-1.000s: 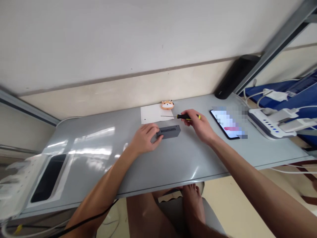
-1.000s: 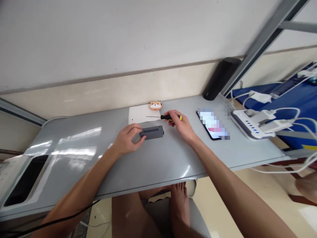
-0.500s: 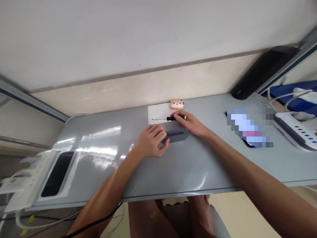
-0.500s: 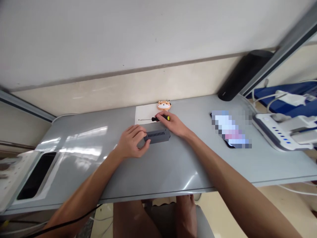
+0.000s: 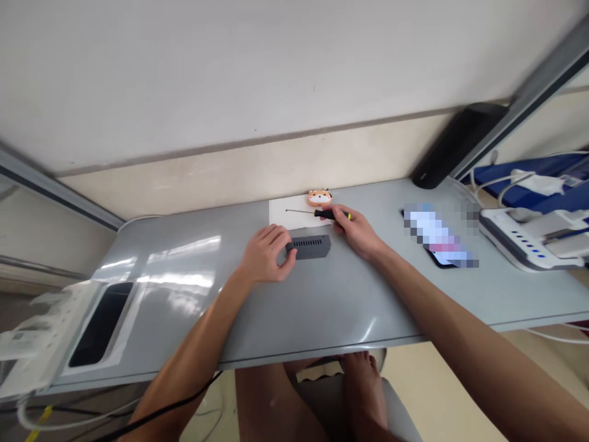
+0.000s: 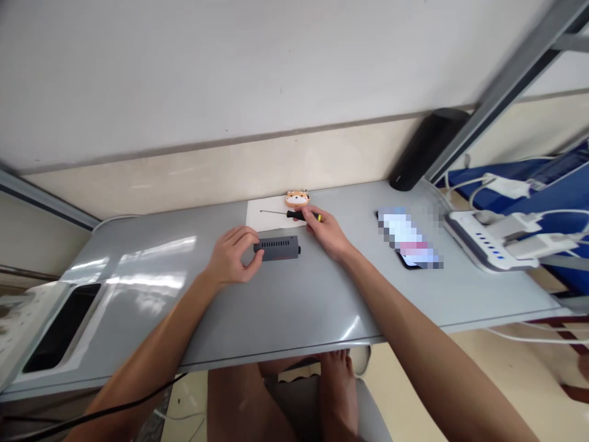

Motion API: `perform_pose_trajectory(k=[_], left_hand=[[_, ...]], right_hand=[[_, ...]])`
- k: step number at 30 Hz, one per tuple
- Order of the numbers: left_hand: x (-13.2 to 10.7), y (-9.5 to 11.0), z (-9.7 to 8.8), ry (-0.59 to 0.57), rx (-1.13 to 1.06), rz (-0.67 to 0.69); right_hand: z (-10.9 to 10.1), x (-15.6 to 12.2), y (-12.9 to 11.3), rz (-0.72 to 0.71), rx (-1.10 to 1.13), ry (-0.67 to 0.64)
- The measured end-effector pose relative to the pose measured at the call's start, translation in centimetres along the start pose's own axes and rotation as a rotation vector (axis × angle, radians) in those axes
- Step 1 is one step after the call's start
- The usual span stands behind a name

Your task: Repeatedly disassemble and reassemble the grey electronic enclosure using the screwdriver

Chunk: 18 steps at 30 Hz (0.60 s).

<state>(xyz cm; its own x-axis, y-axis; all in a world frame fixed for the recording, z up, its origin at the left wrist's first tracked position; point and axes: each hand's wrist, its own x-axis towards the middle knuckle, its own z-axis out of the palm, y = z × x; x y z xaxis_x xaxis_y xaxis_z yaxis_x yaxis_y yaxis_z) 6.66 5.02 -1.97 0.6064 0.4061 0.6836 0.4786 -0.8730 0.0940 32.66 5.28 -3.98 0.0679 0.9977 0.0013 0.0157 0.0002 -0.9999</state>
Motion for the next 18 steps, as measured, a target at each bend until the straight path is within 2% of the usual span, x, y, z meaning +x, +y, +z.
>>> perform_pose_trajectory(k=[5, 9, 13, 18], left_hand=[[0.1, -0.3, -0.2, 0.024, 0.018, -0.044], [0.3, 0.5, 0.2, 0.087, 0.076, -0.027], [0.8, 2.0, 1.3, 0.068, 0.092, -0.039], [1.1, 2.9, 2.6, -0.004, 0.105, -0.021]], right_hand=[[-2.3, -2.5, 0.6, 0.079, 0.331, 0.179], [-4.6, -4.9, 0.9, 0.113, 0.469, 0.241], [-5.9, -6.1, 0.9, 0.114, 0.481, 0.237], [-5.8, -6.2, 0.8, 0.117, 0.403, 0.188]])
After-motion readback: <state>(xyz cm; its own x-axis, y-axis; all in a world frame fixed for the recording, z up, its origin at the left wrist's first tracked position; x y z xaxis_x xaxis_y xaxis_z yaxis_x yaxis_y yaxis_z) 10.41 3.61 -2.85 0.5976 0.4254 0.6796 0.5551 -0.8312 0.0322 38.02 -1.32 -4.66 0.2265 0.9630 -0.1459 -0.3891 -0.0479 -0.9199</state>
